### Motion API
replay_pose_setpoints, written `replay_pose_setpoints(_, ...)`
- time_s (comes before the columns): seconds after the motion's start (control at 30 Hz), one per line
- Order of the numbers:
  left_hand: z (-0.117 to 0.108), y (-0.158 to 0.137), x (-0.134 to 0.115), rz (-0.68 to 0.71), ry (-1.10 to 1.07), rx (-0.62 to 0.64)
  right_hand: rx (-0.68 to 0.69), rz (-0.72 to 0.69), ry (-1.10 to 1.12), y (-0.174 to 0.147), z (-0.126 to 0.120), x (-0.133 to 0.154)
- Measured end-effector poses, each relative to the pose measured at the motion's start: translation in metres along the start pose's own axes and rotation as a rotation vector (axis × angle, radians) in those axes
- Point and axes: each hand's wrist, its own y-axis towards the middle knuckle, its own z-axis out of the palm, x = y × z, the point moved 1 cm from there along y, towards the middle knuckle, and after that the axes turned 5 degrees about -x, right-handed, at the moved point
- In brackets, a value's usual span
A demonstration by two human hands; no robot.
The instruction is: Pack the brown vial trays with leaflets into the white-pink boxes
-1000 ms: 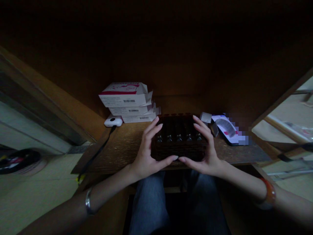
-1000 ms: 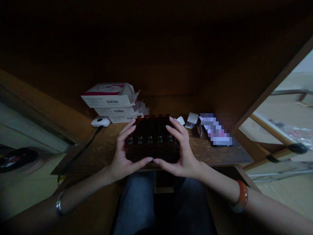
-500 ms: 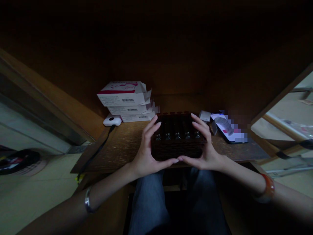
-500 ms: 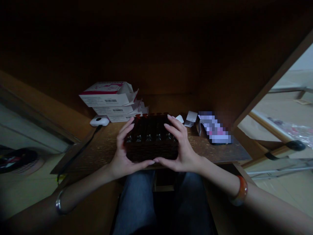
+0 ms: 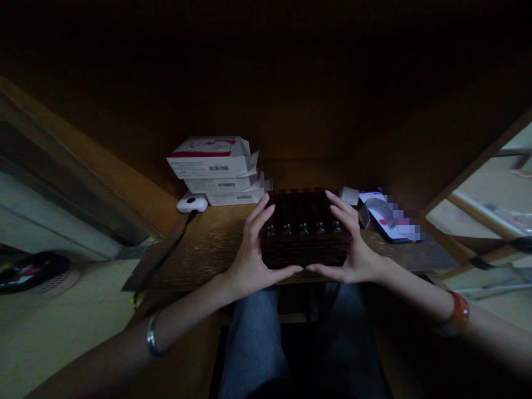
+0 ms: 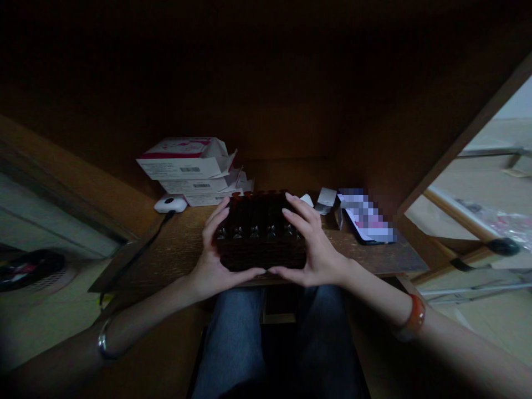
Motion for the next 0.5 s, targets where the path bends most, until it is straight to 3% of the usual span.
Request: replay_pose_setpoints(0.5,0.0014,-0.0021,0.0022,0.036,0.065,0.029,0.007,-0.019,-0.009,0.0018,0.0003,-0.0019)
